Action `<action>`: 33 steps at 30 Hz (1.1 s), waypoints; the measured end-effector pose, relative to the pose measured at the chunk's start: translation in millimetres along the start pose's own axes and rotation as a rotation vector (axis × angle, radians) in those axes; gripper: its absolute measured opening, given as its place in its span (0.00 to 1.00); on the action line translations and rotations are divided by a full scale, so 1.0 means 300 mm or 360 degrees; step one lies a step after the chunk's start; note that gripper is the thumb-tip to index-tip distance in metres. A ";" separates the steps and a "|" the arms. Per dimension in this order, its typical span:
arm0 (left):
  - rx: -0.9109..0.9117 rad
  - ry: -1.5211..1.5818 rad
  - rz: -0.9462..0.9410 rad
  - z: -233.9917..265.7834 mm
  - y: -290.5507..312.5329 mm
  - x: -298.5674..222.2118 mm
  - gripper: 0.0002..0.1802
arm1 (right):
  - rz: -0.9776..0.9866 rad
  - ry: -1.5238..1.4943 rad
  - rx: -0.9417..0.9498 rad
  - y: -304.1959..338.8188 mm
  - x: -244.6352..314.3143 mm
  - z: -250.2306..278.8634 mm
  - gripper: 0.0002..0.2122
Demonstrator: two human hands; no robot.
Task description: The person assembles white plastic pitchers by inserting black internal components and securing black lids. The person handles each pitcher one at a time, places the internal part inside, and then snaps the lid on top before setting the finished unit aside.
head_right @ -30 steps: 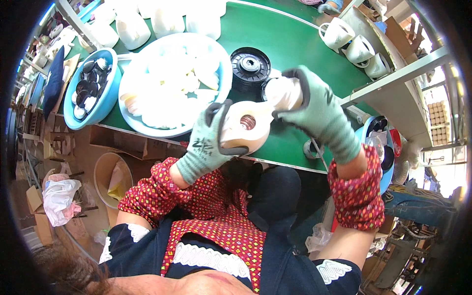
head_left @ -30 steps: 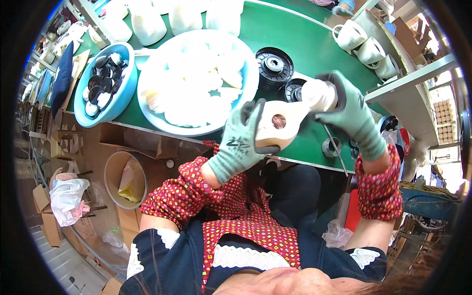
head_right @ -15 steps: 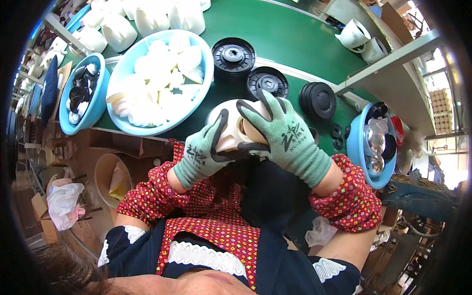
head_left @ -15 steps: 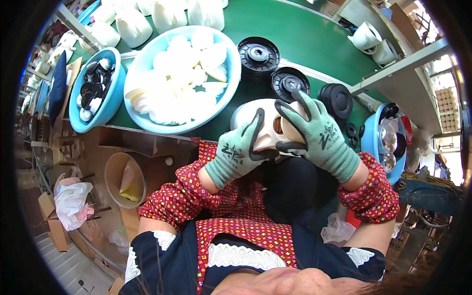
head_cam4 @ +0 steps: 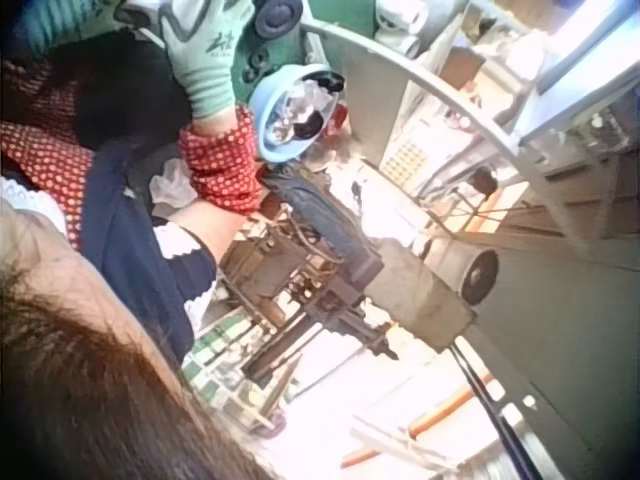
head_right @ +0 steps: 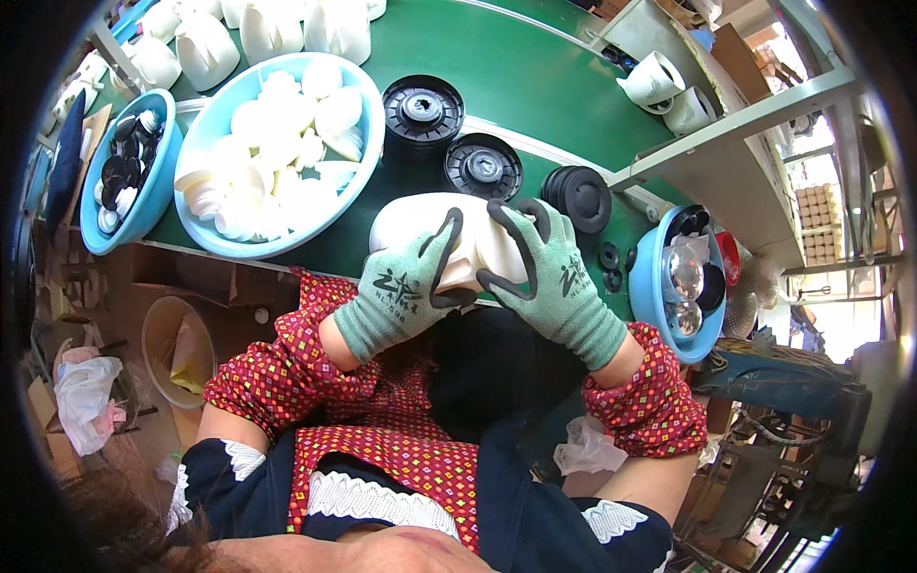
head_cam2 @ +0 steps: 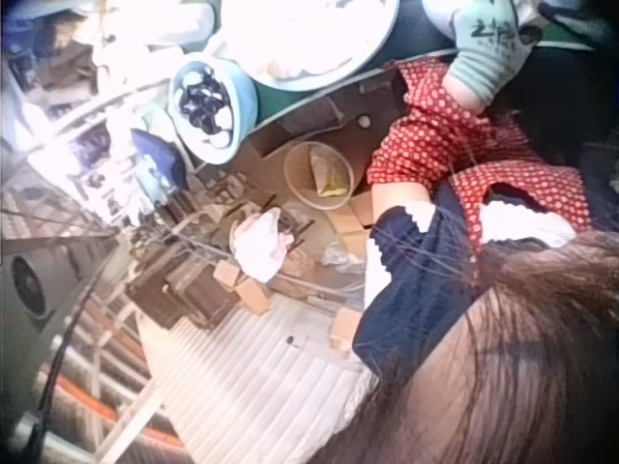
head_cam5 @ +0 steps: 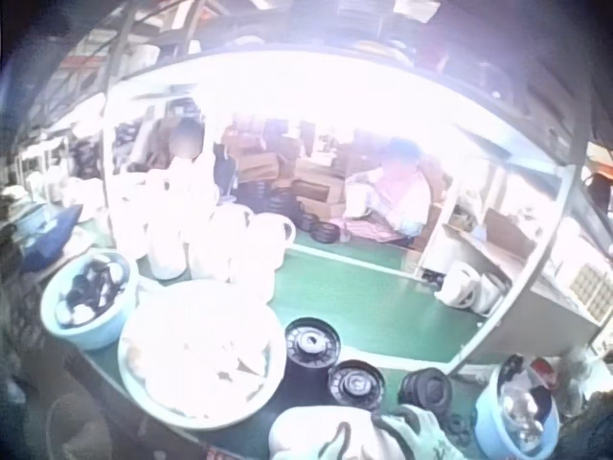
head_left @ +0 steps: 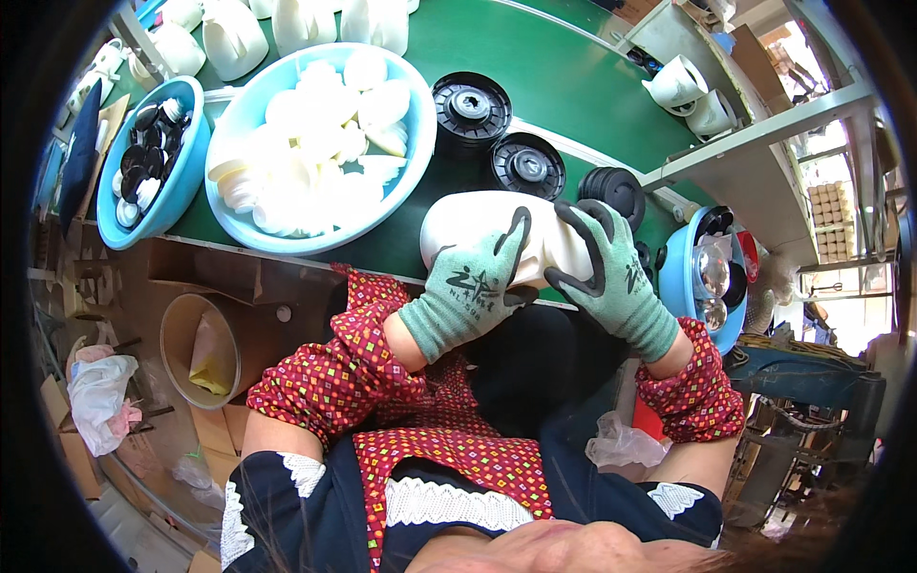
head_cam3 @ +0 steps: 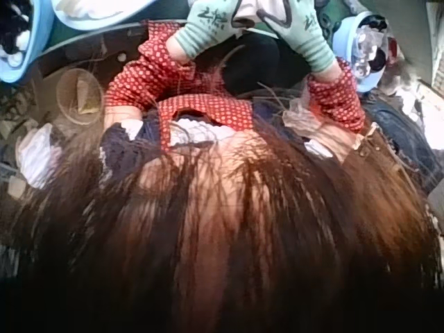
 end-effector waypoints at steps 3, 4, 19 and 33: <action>-0.0043 0.0016 -0.0040 -0.014 0.008 0.004 0.58 | 0.0029 -0.0079 0.0067 -0.011 0.012 0.002 0.43; -0.0022 -0.0008 -0.0045 -0.018 0.011 0.003 0.58 | 0.0047 -0.0098 0.0090 -0.015 0.020 0.002 0.43; 0.0209 -0.0054 0.0081 -0.057 -0.008 0.021 0.60 | 0.0219 -0.0048 0.0256 -0.046 0.005 0.017 0.44; 0.0363 -0.0108 0.0099 -0.088 -0.010 0.039 0.57 | 0.0593 -0.0011 0.0434 -0.002 0.034 -0.009 0.37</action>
Point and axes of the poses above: each hand's wrist, its own y-axis away from the middle knuckle, its own z-axis out of the back of the hand, x = y × z, the point moved 10 cm from there along -y, towards the middle knuckle, and after that the axes turned 11 degrees about -x, right-handed, at the moved point
